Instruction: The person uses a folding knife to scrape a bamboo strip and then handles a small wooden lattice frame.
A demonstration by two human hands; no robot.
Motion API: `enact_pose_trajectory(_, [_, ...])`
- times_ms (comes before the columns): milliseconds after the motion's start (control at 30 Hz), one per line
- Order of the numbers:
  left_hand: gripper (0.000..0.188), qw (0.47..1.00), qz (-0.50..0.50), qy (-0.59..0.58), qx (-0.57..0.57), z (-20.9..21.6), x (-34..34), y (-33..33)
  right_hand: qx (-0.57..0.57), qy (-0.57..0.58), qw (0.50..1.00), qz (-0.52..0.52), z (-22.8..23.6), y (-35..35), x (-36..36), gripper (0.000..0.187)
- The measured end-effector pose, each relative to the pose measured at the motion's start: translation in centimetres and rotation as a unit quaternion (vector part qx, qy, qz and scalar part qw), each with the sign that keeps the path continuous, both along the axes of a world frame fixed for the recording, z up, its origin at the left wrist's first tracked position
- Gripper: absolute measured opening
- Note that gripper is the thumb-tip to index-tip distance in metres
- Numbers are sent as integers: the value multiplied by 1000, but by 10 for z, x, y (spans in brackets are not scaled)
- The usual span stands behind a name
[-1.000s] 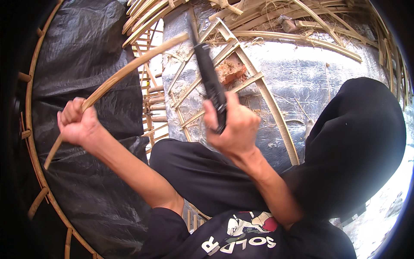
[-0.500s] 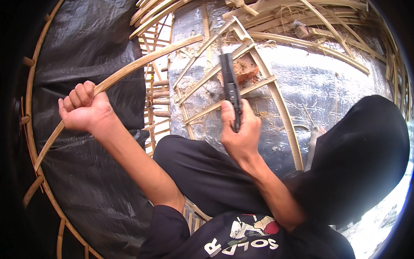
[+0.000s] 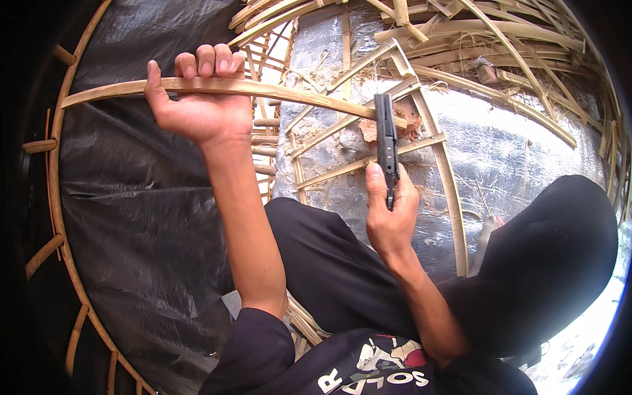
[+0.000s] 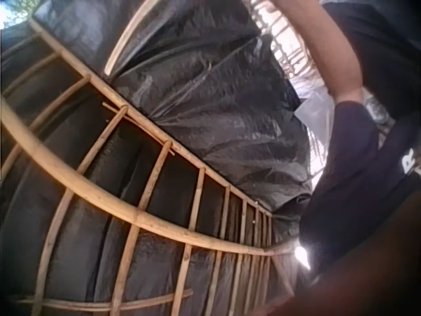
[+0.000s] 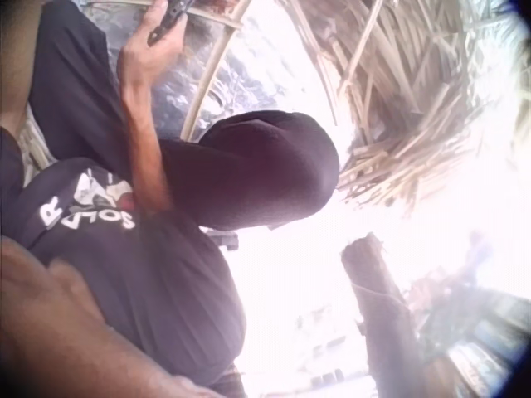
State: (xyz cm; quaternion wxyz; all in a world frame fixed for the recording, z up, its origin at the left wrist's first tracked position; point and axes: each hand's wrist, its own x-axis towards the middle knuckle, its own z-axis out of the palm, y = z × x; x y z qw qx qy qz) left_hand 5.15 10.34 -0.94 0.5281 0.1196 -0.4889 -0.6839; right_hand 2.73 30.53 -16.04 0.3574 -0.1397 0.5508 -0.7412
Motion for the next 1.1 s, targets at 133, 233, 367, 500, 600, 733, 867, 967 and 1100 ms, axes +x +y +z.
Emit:
enact_pose_trajectory(133, [46, 999, 26, -28, -26, -9, -10, -2, -10, -14, 1000, 13, -5, -2, 5, 25])
enact_pose_trajectory(233, [45, 999, 29, -27, 25, -10, -13, -2, 5, -56, 998, 17, -8, -1, 5, 26])
enact_pose_trajectory(367, [46, 999, 21, -35, 3, -11, -9, -8, -7, -97, 995, 19, -7, -1, 2, 27])
enact_pose_trajectory(500, [49, 998, 19, -47, -28, -5, 1, -11, 2, -74, 997, 17, -7, -2, -1, 29])
enact_pose_trajectory(600, [50, 998, 36, -38, -27, 2, 4, -7, -10, -80, 997, 14, -6, -2, -1, 29])
enact_pose_trajectory(733, [44, 996, 38, -4, -84, 17, 20, -4, -32, -73, 997, 19, 1, 1, -2, 27])
enact_pose_trajectory(867, [43, 991, 100, -4, -92, 18, 23, 1, -49, -75, 996, 28, 1, -2, 2, 27])
enact_pose_trajectory(967, [43, 991, 103, -18, -83, 11, 20, -3, -48, -145, 987, 47, -7, -3, 2, 29])
enact_pose_trajectory(1100, [55, 988, 139, -29, -63, 9, 21, -11, -132, -240, 960, 63, -25, -8, 7, 42])
